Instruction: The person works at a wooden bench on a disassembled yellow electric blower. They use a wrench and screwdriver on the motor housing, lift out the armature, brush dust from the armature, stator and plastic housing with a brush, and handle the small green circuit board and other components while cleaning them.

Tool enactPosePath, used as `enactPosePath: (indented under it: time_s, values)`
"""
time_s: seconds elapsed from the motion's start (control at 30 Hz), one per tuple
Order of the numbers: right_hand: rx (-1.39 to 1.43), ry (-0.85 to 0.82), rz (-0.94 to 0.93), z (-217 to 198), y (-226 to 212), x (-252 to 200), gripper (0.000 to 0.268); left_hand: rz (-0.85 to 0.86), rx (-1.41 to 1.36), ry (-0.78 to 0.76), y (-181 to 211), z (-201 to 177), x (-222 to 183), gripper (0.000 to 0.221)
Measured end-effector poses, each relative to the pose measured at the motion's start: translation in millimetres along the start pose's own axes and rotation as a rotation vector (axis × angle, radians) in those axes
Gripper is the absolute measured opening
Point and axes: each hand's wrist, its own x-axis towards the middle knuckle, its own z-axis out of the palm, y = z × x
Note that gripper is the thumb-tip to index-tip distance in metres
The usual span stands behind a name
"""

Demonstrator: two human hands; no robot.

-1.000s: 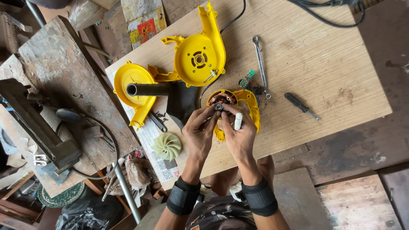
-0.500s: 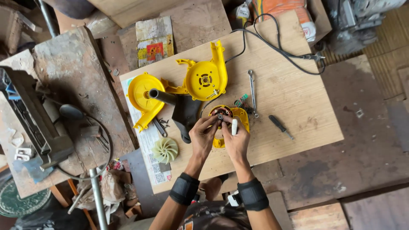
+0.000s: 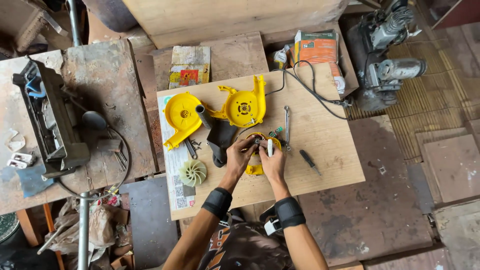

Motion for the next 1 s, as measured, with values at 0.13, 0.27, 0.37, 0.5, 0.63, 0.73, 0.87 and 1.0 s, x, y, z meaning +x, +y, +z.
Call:
enactPosePath:
  time_s: [0.13, 0.27, 0.37, 0.5, 0.63, 0.73, 0.87, 1.0]
  values:
    - [0.079, -0.160, 0.241, -13, -16, 13, 0.022, 0.022, 0.021, -0.049, -1, -2, 2, 0.030]
    - [0.145, -0.274, 0.223, -30, -20, 25, 0.029, 0.058, 0.015, -0.074, -3, -5, 5, 0.029]
    - [0.030, -0.307, 0.204, -55, -14, 32, 0.027, 0.067, 0.055, -0.083, -7, -3, 7, 0.027]
    - [-0.084, -0.314, -0.013, -100, 2, 44, 0.027, 0.153, 0.088, -0.107, 0, -11, 15, 0.023]
    - [-0.147, -0.381, 0.130, -169, 9, 42, 0.029, 0.156, 0.225, -0.211, -3, -12, 16, 0.024]
    - [-0.273, -0.418, 0.306, -213, 4, 43, 0.030, 0.268, 0.281, -0.185, -8, -12, 21, 0.020]
    - [-0.301, -0.387, 0.306, -265, 41, 35, 0.032, 0.301, 0.325, -0.190, 11, -16, 22, 0.024]
    - [-0.249, -0.366, 0.351, -308, 79, 32, 0.033, 0.245, 0.469, -0.248, 18, -18, 25, 0.021]
